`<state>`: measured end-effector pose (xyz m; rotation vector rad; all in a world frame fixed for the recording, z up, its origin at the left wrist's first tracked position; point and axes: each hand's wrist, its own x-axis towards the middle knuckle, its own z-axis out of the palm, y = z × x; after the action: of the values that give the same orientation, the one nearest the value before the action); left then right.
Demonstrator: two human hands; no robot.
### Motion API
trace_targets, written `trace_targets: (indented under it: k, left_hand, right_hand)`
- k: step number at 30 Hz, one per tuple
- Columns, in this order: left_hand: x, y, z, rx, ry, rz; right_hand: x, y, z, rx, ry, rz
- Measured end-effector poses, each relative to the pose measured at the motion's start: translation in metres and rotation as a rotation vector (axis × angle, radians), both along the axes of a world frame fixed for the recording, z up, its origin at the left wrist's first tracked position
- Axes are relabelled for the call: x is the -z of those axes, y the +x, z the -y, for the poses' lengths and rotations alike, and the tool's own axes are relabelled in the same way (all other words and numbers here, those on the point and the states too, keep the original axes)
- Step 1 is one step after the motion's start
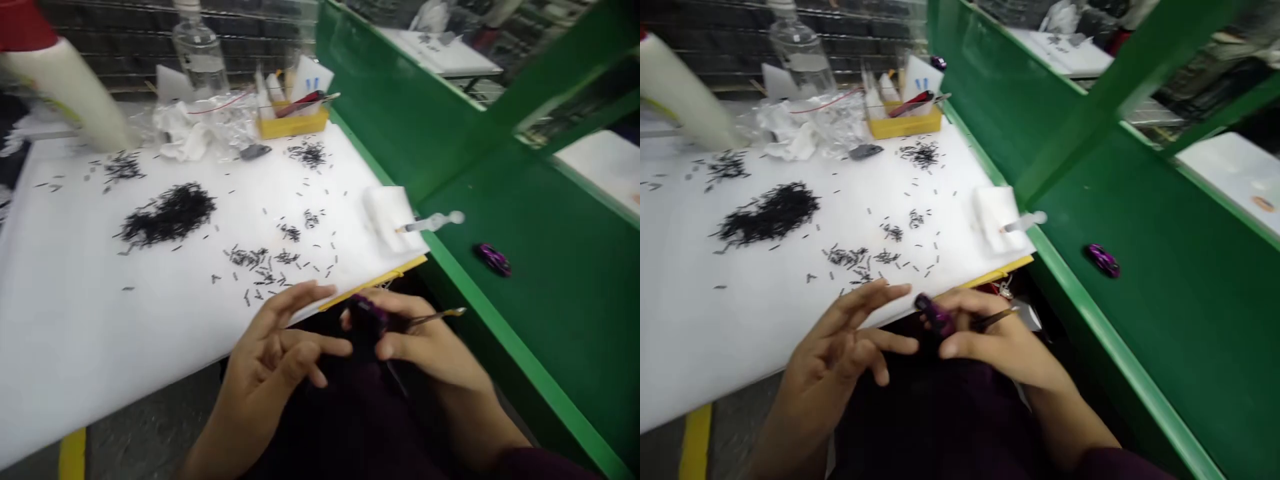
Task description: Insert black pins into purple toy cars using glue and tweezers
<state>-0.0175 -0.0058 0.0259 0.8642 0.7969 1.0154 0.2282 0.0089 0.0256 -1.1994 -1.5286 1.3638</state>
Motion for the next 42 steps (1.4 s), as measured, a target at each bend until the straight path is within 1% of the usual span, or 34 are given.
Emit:
trace_targets:
  k: [1, 3, 4, 6, 7, 9, 12, 15, 17, 19, 20, 22, 24, 25, 26, 27, 28, 30, 31, 32, 33, 34, 36, 38, 40, 42]
  left_hand:
    - [0.002, -0.001, -0.001, -0.051, 0.025, -0.046]
    - [0.006, -0.002, -0.005, -0.103, 0.062, -0.089]
    - [0.007, -0.003, -0.006, -0.120, 0.068, -0.092]
    - [0.010, -0.004, -0.009, -0.142, 0.060, -0.087]
    - [0.011, -0.004, -0.009, -0.156, 0.056, -0.080]
    - [0.013, -0.004, -0.009, -0.185, 0.040, -0.078]
    - [0.014, -0.002, -0.007, -0.202, 0.024, -0.085]
    - [0.011, 0.004, -0.005, -0.225, -0.013, -0.075]
    - [0.010, 0.008, -0.005, -0.222, -0.035, -0.082]
    - [0.008, 0.012, -0.005, -0.188, -0.031, -0.117]
    - [0.008, 0.013, -0.005, -0.175, -0.025, -0.146]
    - [0.007, 0.016, -0.005, -0.149, -0.010, -0.213]
    - [0.006, 0.020, -0.003, -0.102, 0.007, -0.241]
    - [0.006, 0.022, -0.002, -0.067, 0.017, -0.225]
    - [0.006, 0.024, -0.001, -0.029, 0.023, -0.191]
    - [0.006, 0.026, 0.000, 0.011, 0.027, -0.143]
    - [0.007, 0.028, 0.000, 0.043, 0.031, -0.088]
    - [0.009, 0.028, -0.001, 0.067, 0.060, 0.015]
    - [0.010, 0.027, -0.002, 0.048, 0.087, 0.058]
    - [0.011, 0.025, -0.003, 0.006, 0.113, 0.080]
    - [0.012, 0.022, -0.003, -0.062, 0.127, 0.073]
    - [0.011, 0.020, -0.004, -0.146, 0.123, 0.034]
    - [0.009, 0.016, -0.003, -0.320, 0.070, -0.122]
    - [0.005, 0.015, -0.002, -0.428, 0.024, -0.284]
    - [0.002, 0.014, -0.001, -0.449, 0.028, -0.367]
    - [0.000, 0.014, 0.000, -0.432, 0.045, -0.397]
  right_hand:
    - [-0.003, 0.021, 0.006, 0.163, 0.073, 0.187]
    - [-0.006, 0.069, 0.020, 0.543, 0.207, 0.639]
    - [-0.006, 0.094, 0.027, 0.686, 0.237, 0.775]
    - [-0.003, 0.143, 0.043, 0.855, 0.256, 0.969]
    - [0.000, 0.164, 0.049, 0.911, 0.278, 1.054]
    - [0.007, 0.200, 0.055, 0.952, 0.307, 1.130]
    - [0.015, 0.236, 0.046, 0.945, 0.375, 1.156]
    - [0.017, 0.255, 0.024, 0.845, 0.427, 1.124]
    - [0.013, 0.258, 0.014, 0.762, 0.454, 1.081]
    - [0.004, 0.248, 0.013, 0.729, 0.496, 1.033]
    - [-0.002, 0.236, 0.016, 0.723, 0.515, 1.007]
    - [-0.016, 0.200, 0.025, 0.703, 0.540, 0.946]
    - [-0.030, 0.150, 0.033, 0.595, 0.517, 0.860]
    - [-0.036, 0.122, 0.035, 0.486, 0.512, 0.799]
    - [-0.041, 0.093, 0.035, 0.347, 0.474, 0.717]
    - [-0.044, 0.067, 0.032, 0.153, 0.401, 0.545]
    - [-0.046, 0.043, 0.028, 0.000, 0.340, 0.408]
    - [-0.045, 0.008, 0.015, -0.181, 0.291, 0.243]
    - [-0.043, -0.003, 0.006, -0.228, 0.265, 0.201]
    - [-0.038, -0.009, -0.003, -0.235, 0.246, 0.196]
    - [-0.033, -0.012, -0.014, -0.207, 0.234, 0.225]
    - [-0.026, -0.012, -0.025, -0.149, 0.241, 0.294]
    - [-0.011, -0.008, -0.046, 0.016, 0.323, 0.479]
    - [0.004, -0.004, -0.062, 0.133, 0.420, 0.606]
    - [0.014, -0.003, -0.070, 0.193, 0.474, 0.642]
    - [0.019, -0.004, -0.069, 0.222, 0.508, 0.643]
